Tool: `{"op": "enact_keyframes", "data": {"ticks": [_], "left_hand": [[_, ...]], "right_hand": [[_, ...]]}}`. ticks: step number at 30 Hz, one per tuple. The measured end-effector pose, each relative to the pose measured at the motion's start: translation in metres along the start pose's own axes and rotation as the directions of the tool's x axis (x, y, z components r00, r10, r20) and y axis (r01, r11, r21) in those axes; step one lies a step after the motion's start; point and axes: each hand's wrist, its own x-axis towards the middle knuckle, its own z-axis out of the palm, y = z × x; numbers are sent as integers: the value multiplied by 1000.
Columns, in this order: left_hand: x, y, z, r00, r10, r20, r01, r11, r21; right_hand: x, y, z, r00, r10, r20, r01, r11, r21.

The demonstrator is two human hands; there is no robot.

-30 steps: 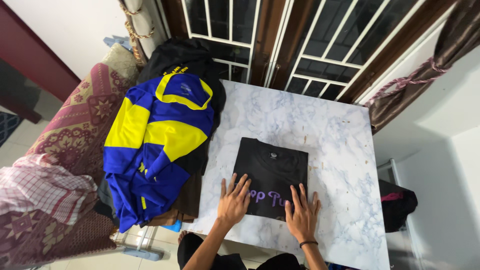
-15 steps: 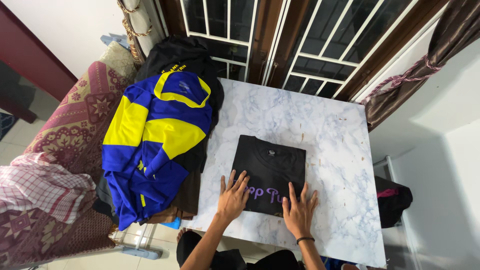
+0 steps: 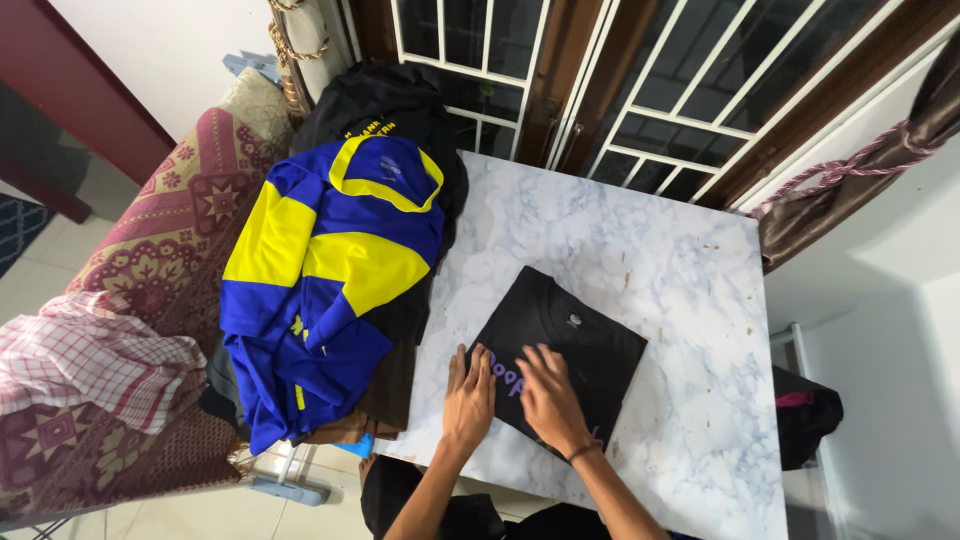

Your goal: The person folds a black t-shirt on a marble-patterned table. They smooth the fabric, fold the sides inward, and then fold the shirt in half multiple times to create a compact bundle. Finally, they place the folded shirt into a black storage bin.

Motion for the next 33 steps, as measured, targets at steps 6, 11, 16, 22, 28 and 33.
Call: {"op": "enact_keyframes", "data": {"ticks": [6, 11, 16, 22, 28, 33], "left_hand": [[5, 1, -7, 999, -34, 1, 34, 999, -31], [8, 1, -13, 999, -39, 26, 40, 999, -35], [10, 3, -16, 998, -56, 18, 57, 997, -58], [13, 3, -21, 988, -154, 26, 156, 965, -210], [23, -12, -30, 962, -270, 37, 265, 899, -349], [27, -22, -34, 952, -305, 25, 281, 838, -468]], "right_hand": [[63, 26, 43, 980, -146, 137, 173, 963, -208], [110, 62, 65, 997, 40, 71, -18, 958, -287], [133, 69, 79, 990, 141, 21, -127, 940, -317], [134, 70, 70, 994, 108, 8, -103, 965, -240], [70, 15, 45, 997, 45, 58, -38, 993, -113], [29, -20, 34, 962, -94, 258, 127, 985, -115]]}}
